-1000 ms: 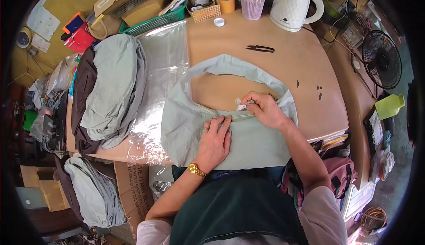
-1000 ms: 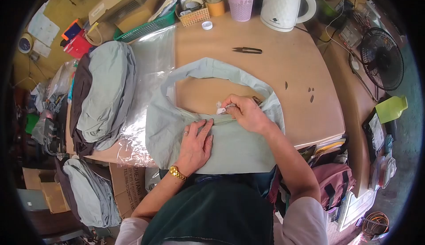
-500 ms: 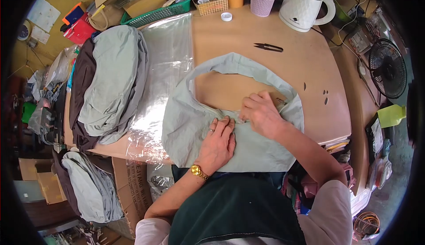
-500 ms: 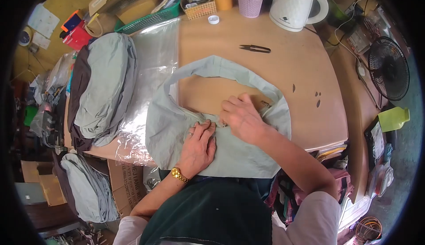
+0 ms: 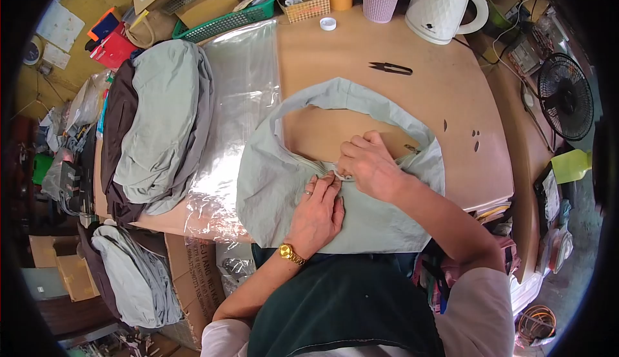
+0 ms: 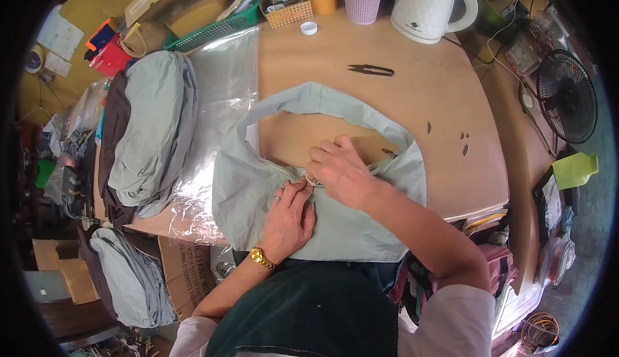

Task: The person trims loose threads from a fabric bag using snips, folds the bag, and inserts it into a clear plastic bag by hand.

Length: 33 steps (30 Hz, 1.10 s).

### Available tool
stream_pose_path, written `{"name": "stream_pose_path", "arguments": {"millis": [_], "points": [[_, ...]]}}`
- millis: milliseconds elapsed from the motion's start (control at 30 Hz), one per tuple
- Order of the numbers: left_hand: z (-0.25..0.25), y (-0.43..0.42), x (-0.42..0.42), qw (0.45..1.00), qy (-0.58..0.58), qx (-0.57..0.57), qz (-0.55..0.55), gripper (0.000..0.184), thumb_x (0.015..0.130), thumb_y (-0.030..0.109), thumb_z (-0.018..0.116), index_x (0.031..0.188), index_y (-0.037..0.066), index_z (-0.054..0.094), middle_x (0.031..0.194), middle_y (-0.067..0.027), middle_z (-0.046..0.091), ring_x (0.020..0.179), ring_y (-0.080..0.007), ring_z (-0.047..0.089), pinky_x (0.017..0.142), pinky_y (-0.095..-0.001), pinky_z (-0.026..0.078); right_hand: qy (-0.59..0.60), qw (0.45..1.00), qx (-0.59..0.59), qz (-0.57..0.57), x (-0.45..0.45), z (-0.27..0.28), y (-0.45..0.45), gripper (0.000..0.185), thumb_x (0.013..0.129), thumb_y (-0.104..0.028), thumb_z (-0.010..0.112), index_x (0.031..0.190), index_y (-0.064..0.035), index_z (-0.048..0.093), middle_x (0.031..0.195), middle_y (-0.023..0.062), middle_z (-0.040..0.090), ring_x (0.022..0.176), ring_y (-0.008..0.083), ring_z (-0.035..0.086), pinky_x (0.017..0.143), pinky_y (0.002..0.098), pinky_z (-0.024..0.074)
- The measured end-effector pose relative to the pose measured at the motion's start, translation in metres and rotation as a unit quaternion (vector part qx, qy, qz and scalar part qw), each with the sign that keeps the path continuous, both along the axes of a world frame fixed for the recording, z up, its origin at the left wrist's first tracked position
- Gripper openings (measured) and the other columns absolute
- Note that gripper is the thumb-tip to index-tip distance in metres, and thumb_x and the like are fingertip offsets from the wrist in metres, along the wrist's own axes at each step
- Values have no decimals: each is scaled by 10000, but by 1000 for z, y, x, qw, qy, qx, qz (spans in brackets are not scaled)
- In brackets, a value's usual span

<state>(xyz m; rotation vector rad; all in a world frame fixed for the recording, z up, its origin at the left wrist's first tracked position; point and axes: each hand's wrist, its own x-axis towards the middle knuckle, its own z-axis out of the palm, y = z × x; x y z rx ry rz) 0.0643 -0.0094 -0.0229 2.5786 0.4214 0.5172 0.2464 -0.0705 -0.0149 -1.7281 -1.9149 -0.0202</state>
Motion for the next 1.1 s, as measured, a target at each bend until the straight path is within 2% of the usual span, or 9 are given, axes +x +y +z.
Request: {"name": "stream_pose_path", "arguments": {"millis": [333, 533, 633, 700, 733, 833, 967, 1033, 1100], "points": [[-3, 1, 0, 1000, 16, 3, -2, 425, 831, 74, 600, 1227, -62, 529, 1226, -196, 529, 1132, -386, 514, 1046, -441, 413, -33, 999, -22, 14, 2, 3, 4, 76, 698, -45, 648, 715, -118, 633, 797, 13, 546, 870, 210, 530, 811, 359, 362], [-3, 1, 0, 1000, 0, -5, -16, 461, 805, 31, 600, 1252, -43, 515, 1231, -210, 522, 1081, -403, 518, 1045, -473, 401, -27, 993, -112, 2, 17, 13, -23, 86, 737, -51, 612, 792, -106, 650, 879, 29, 573, 939, 216, 532, 840, 364, 366], [-4, 2, -1, 1000, 3, 1, -20, 490, 809, 40, 602, 1282, -32, 495, 1247, -214, 512, 1089, -407, 510, 1021, -467, 410, -4, 989, -143, -42, 9, 6, -5, 88, 753, -60, 625, 817, -106, 663, 970, 56, 603, 968, 248, 565, 834, 394, 413], [-1, 0, -1, 1000, -1, 6, -18, 498, 811, 43, 602, 1290, -29, 487, 1245, -215, 511, 1087, -406, 507, 1006, -462, 413, 78, 995, 4, -58, 1, 0, 21, 81, 792, -64, 633, 851, -103, 671, 1093, 89, 615, 974, 307, 596, 821, 422, 468], [0, 1, 0, 1000, 1, 7, -17, 506, 814, 47, 602, 1299, -26, 480, 1243, -216, 510, 1086, -406, 504, 990, -458, 417, 75, 996, 11, -56, -4, 4, 38, 81, 792, -64, 633, 851, -103, 671, 1093, 89, 615, 974, 307, 596, 821, 422, 468], [2, 1, -1, 1000, 2, -8, -23, 509, 816, 56, 616, 1300, -27, 479, 1240, -219, 508, 1088, -400, 490, 973, -447, 415, 275, 956, 67, -74, -2, 1, 84, 60, 829, -65, 626, 862, -92, 667, 1147, 120, 615, 939, 356, 615, 793, 432, 503], [15, 14, -3, 998, -26, -46, -33, 550, 806, 85, 654, 1306, -30, 456, 1243, -228, 495, 1096, -376, 482, 976, -426, 406, 210, 966, 91, -118, 19, 2, 110, 93, 829, 3, 602, 885, -44, 659, 1015, 137, 625, 871, 324, 639, 748, 380, 513], [28, 25, 1, 970, -162, 78, 163, 549, 779, 122, 713, 1237, -39, 456, 1184, -215, 493, 1068, -343, 494, 943, -410, 416, 183, 969, 126, -110, 9, 35, 91, 87, 826, 7, 604, 881, -34, 658, 959, 137, 619, 837, 317, 636, 728, 377, 508], [35, 55, 17, 943, -226, 113, 218, 521, 751, 94, 726, 1183, -28, 462, 1152, -222, 494, 1043, -351, 505, 896, -403, 430, 180, 971, 114, -105, -10, 79, 60, 86, 817, 21, 598, 873, -17, 652, 891, 124, 595, 781, 321, 621, 696, 384, 493]]}}
